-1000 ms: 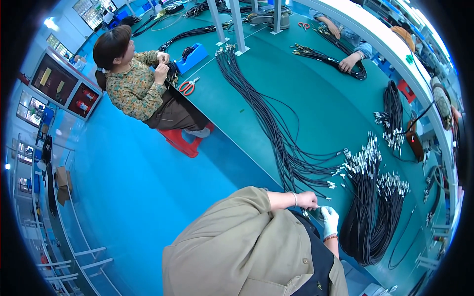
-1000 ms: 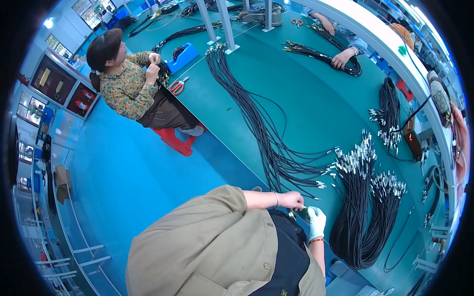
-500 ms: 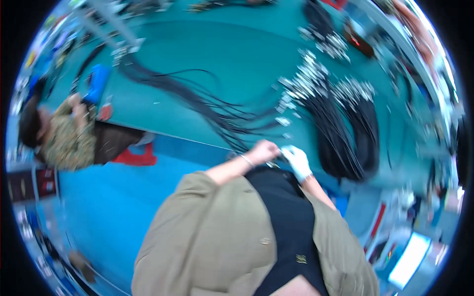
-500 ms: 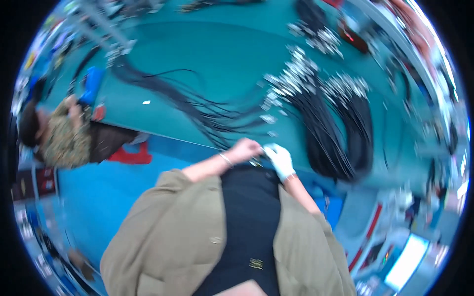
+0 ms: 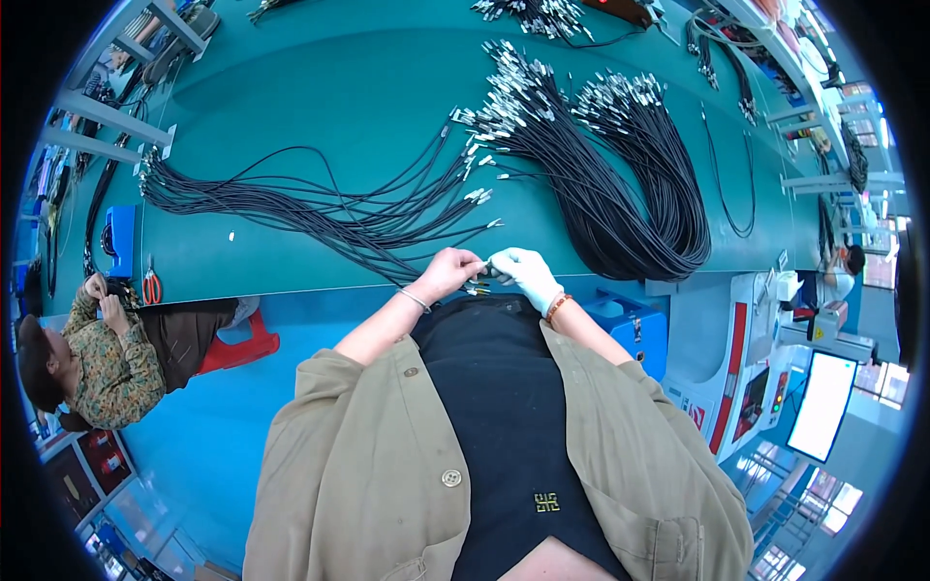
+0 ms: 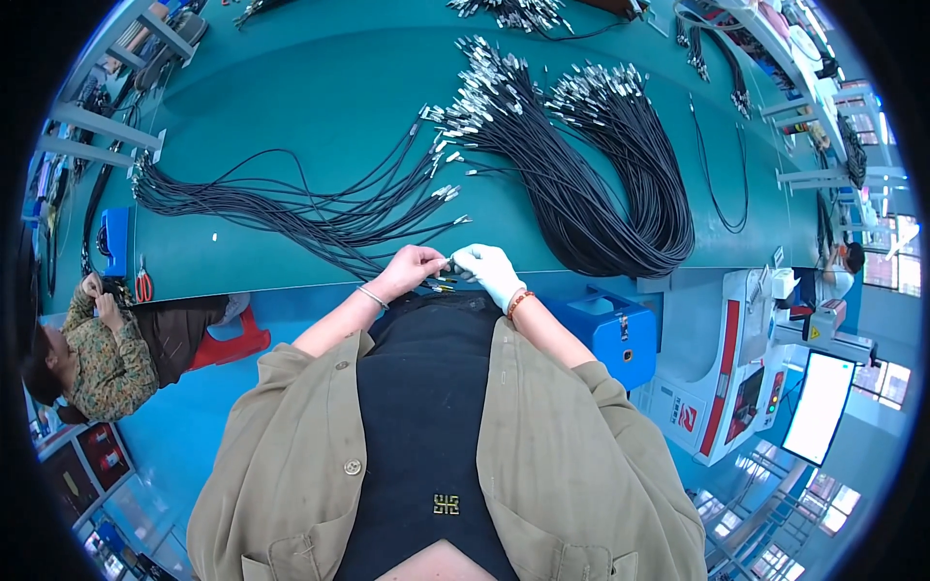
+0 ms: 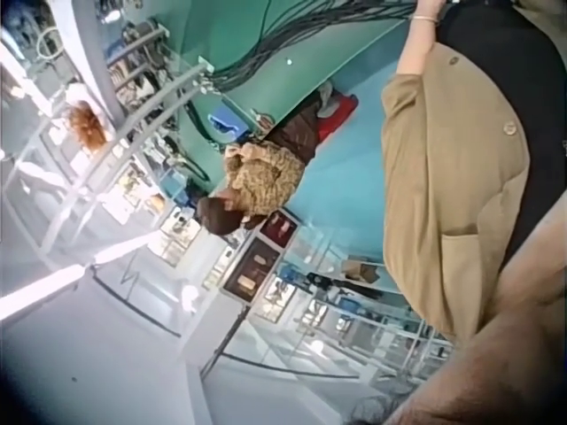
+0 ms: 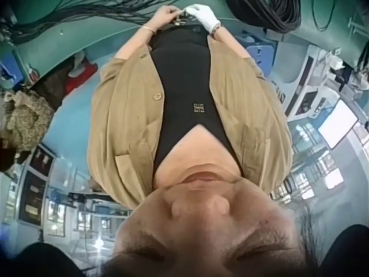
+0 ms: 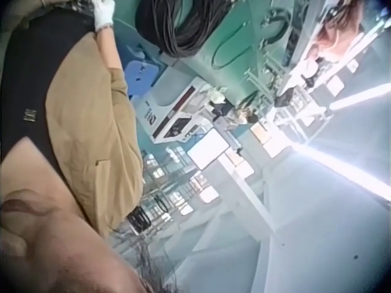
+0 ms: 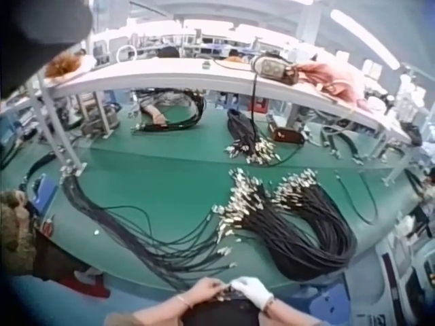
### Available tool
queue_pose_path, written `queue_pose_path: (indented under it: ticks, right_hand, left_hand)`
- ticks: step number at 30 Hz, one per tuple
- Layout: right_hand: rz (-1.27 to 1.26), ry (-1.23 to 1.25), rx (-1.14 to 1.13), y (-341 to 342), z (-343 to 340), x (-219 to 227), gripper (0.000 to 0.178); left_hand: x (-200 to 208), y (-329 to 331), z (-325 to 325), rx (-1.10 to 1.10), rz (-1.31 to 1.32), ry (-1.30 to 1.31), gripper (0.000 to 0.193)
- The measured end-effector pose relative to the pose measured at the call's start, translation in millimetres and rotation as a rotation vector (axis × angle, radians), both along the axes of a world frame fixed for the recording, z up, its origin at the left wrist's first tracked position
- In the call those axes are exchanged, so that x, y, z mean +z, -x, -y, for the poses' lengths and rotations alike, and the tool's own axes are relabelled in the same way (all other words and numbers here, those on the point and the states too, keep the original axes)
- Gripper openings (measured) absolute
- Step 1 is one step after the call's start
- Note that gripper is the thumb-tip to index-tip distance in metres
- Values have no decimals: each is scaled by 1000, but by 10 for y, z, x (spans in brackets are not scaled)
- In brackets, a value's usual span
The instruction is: Handling and organizing bundles of electronic cables at an assembly station.
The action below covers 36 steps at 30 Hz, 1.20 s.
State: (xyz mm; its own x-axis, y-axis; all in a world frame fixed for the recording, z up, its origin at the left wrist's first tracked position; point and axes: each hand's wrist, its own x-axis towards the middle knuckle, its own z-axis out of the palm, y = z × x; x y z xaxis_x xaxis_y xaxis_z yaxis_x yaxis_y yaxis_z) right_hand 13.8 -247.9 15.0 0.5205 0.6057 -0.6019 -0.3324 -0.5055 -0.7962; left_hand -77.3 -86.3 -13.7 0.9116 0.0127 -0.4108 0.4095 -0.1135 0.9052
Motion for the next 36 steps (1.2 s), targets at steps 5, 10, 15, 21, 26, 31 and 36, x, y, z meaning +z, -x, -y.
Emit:
queue_pose_path:
  ticks: [5,10,15,21,26,31,36]
  right_hand:
    - [-6,-15,-31,24,-22,-14,24]
    - [38,-14,-58,47,-51,-49,25]
    - [177,-23,61,54,-119,-67,24]
    - [250,-26,27,44,11,-134,20]
    - [109,-44,-61,-20,-121,-80,23]
    - [68,-92,-136,-115,-222,-148,22]
    - [-123,-153,-250,-442,-156,-406,19]
  left_hand:
    - [-34,-3,-16,-7,-10,15,19]
    - [-132,-11,-27,12,20,16,18]
    - [-116,99,-91,80,37,-44,21]
    - [-354,-91,81,22,152,-138,17]
    - [-117,-39,19,246,405,-356,18]
    - [-147,201,-93,-50,522,-673,16]
    - [-521,355,24,-187,409,-877,15]
